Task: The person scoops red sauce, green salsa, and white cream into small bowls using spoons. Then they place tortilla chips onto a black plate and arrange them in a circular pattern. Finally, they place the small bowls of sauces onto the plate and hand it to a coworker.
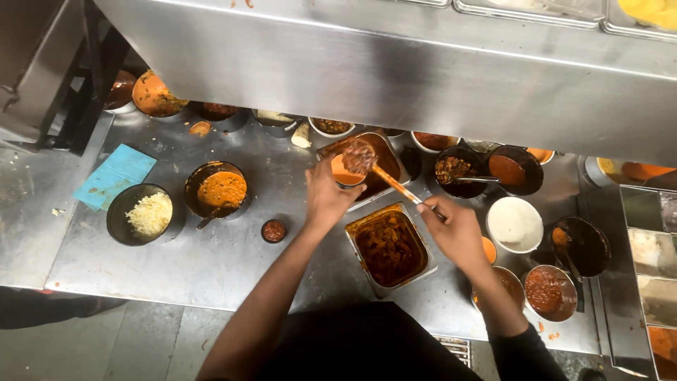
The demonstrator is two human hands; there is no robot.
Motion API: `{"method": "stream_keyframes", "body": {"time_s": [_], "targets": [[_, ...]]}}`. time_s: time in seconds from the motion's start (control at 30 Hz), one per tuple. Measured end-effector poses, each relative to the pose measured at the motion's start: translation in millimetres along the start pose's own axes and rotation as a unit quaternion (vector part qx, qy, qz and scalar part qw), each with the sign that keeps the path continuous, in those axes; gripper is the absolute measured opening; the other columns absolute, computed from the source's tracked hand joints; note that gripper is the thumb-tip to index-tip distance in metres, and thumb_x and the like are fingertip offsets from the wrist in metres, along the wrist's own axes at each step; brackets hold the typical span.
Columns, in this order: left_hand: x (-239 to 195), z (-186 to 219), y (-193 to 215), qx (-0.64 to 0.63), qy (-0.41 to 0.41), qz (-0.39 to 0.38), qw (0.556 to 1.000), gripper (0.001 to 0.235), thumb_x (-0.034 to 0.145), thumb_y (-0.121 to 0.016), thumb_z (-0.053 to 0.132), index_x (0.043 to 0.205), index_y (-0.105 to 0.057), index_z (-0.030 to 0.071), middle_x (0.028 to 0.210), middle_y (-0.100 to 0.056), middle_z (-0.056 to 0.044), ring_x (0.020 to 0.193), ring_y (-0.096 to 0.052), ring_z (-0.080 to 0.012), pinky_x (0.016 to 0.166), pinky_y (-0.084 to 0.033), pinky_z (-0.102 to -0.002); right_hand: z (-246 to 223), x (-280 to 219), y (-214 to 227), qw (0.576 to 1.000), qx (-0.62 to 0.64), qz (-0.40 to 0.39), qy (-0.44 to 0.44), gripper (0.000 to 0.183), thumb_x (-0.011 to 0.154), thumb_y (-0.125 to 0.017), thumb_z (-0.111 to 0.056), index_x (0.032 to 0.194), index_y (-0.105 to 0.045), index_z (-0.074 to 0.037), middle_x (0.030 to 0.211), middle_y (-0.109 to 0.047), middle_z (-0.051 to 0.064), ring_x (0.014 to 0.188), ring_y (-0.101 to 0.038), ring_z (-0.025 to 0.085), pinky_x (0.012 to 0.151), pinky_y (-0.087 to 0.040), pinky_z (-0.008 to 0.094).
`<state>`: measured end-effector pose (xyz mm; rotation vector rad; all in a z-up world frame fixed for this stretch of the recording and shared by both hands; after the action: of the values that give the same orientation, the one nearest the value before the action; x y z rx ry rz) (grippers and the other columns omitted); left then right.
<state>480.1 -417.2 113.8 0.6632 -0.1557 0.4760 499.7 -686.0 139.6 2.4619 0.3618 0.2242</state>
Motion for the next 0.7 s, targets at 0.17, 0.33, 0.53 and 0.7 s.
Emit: {"method": "stream_keyframes", "body": {"time_s": [0.17, 0.33, 0.53, 0.7], "targets": [[2.2, -6.4, -11.7, -0.032, 0.043, -0.020, 0.998, 0.086, 0.062, -0.095, 0.023, 0.135, -0.055, 0.000, 0.131, -0.063, -0.017, 0.120, -0.053, -0.0374, 0.104, -0.043, -0.043, -49.2, -16.2, 11.6, 0.970, -0.182, 0.096, 0.126, 0.014, 0.095, -0.074, -0.024, 0.096, -0.072, -0.011, 0.068, -0.067, 0.011, 0.050, -0.060, 0.024, 0.048, -0.043, 0.036], [1.4, -8.5, -12.3, -0.050, 0.039, -0.015, 0.998, 0.090, 0.062, -0.095, 0.021, 0.139, -0.054, -0.001, 0.132, -0.063, -0.017, 0.122, -0.052, -0.0364, 0.107, -0.043, -0.043, -62.6, -24.6, 9.4, 0.944, -0.206, 0.115, 0.231, 0.012, 0.097, -0.072, -0.022, 0.095, -0.068, -0.011, 0.078, -0.070, 0.008, 0.061, -0.064, 0.027, 0.053, -0.046, 0.036], [2.8, -10.0, -12.9, -0.085, 0.014, -0.013, 0.996, 0.091, 0.062, -0.095, 0.019, 0.141, -0.054, -0.001, 0.135, -0.061, -0.018, 0.125, -0.051, -0.0363, 0.110, -0.042, -0.042, 15.2, -2.4, -16.4, 0.991, 0.132, -0.015, 0.030, 0.018, 0.103, -0.068, -0.020, 0.094, -0.067, -0.004, 0.068, -0.059, 0.003, 0.058, -0.047, 0.009, 0.050, -0.035, 0.027], [-4.9, -17.9, 4.0, -0.087, -0.020, 0.010, 0.996, 0.091, 0.064, -0.096, 0.019, 0.141, -0.053, -0.003, 0.135, -0.062, -0.019, 0.127, -0.052, -0.0362, 0.111, -0.038, -0.045, 59.2, 10.8, -35.8, 0.924, 0.322, -0.082, -0.191, 0.015, 0.099, -0.065, -0.018, 0.092, -0.064, -0.004, 0.063, -0.059, 0.001, 0.047, -0.043, 0.007, 0.042, -0.029, 0.026]]}}
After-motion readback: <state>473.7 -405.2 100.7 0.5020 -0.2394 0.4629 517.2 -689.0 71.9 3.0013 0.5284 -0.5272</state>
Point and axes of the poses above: each hand's wrist, its own x-axis towards the middle knuckle, its own y-axis out of the back of the hand, z = x × y, the point moved 10 cm from there along x, towards the middle knuckle
